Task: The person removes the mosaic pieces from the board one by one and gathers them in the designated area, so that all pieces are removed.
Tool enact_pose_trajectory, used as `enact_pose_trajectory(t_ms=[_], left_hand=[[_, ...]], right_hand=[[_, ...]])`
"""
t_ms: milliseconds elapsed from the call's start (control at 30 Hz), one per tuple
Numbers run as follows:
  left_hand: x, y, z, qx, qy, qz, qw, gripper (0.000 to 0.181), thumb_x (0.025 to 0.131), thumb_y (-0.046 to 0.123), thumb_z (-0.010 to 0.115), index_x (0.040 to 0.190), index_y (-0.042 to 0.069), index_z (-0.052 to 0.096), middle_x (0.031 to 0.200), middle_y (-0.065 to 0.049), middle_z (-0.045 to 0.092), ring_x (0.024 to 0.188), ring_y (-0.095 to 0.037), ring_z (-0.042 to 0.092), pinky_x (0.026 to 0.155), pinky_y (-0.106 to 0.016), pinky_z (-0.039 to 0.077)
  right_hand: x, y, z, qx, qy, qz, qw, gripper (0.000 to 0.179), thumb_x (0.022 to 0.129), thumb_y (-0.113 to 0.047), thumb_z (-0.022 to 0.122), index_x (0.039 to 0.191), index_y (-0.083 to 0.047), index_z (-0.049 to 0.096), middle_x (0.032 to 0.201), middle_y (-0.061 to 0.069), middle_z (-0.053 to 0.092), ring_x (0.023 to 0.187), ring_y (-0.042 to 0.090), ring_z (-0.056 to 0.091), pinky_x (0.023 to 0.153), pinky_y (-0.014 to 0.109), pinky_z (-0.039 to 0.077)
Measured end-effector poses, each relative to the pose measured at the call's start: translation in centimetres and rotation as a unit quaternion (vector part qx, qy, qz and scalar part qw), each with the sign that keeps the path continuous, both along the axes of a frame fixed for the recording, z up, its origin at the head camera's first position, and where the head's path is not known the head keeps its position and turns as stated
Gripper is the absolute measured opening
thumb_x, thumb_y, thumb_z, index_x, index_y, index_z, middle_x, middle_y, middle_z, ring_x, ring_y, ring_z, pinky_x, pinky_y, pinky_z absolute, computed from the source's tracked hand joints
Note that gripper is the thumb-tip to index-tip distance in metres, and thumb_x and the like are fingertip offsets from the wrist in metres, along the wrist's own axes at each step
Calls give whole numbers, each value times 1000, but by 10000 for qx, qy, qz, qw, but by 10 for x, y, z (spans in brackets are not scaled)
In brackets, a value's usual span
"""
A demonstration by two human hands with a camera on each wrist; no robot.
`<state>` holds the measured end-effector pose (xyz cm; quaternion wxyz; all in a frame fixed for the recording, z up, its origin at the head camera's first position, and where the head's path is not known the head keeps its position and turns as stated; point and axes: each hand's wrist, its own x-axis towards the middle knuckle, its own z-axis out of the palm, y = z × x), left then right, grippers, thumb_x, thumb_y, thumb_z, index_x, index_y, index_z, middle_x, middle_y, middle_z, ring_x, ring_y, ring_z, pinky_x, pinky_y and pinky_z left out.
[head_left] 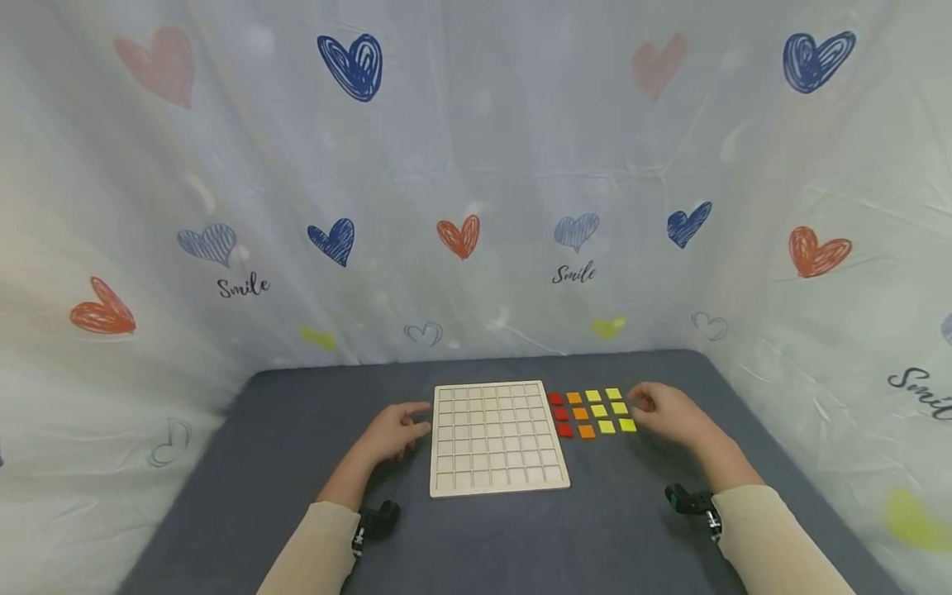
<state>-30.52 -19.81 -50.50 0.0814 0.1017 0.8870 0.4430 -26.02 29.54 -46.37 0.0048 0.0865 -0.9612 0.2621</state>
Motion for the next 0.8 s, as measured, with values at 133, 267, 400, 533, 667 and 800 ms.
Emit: enact_pose_trajectory(t_ms=[133, 267, 400, 533, 667, 800], left_hand=[[-19, -11, 28, -557, 638, 232, 9961, 50, 102, 25, 65, 148, 6, 56, 83, -17, 67, 58, -21, 56, 55, -39, 47], [-46, -23, 65, -1279, 1261, 479, 9826, 50, 106, 31, 56, 148, 4, 54, 121, -22, 66, 101, -34, 66, 84, -51, 53], [-69, -35, 94, -1725, 1492, 678, 9713, 58, 109, 36, 48, 153, -2, 43, 146, -29, 49, 132, -46, 49, 103, -61, 41], [-82, -42, 102, -2402, 1616, 1029, 9516, 71, 109, 43, 44, 162, 0, 23, 165, -29, 13, 152, -48, 12, 115, -65, 20], [-80, -45, 99, -2924, 1454, 1231, 9371, 80, 108, 51, 38, 166, 7, 3, 168, -25, -13, 153, -45, -14, 118, -65, -1], [-73, -45, 98, -3008, 1396, 1257, 9350, 83, 108, 53, 37, 166, 8, -2, 167, -25, -16, 152, -45, -15, 117, -64, -6]], right_hand=[[-20, -21, 33, 259, 385, 75, 9989, 31, 101, -15, 63, 126, 4, 65, 93, 8, 60, 79, 23, 54, 70, 44, 45], [-45, -50, 66, 686, 1227, -277, 9897, 33, 102, -22, 62, 126, -1, 66, 104, 14, 62, 86, 29, 60, 72, 48, 49], [-74, -79, 90, 1097, 2218, -725, 9662, 41, 103, -28, 58, 133, -1, 61, 128, 20, 60, 109, 38, 61, 86, 54, 52], [-96, -96, 101, 1891, 2260, -876, 9516, 66, 106, -43, 50, 156, -2, 37, 156, 22, 38, 143, 42, 35, 113, 58, 31], [-104, -101, 94, 2316, 1735, -962, 9524, 79, 106, -52, 43, 164, -6, 16, 168, 21, 12, 154, 41, 6, 120, 61, 7], [-104, -101, 85, 2300, 1572, -1001, 9552, 81, 106, -53, 43, 165, -7, 13, 170, 20, 6, 155, 41, 3, 119, 62, 2]])
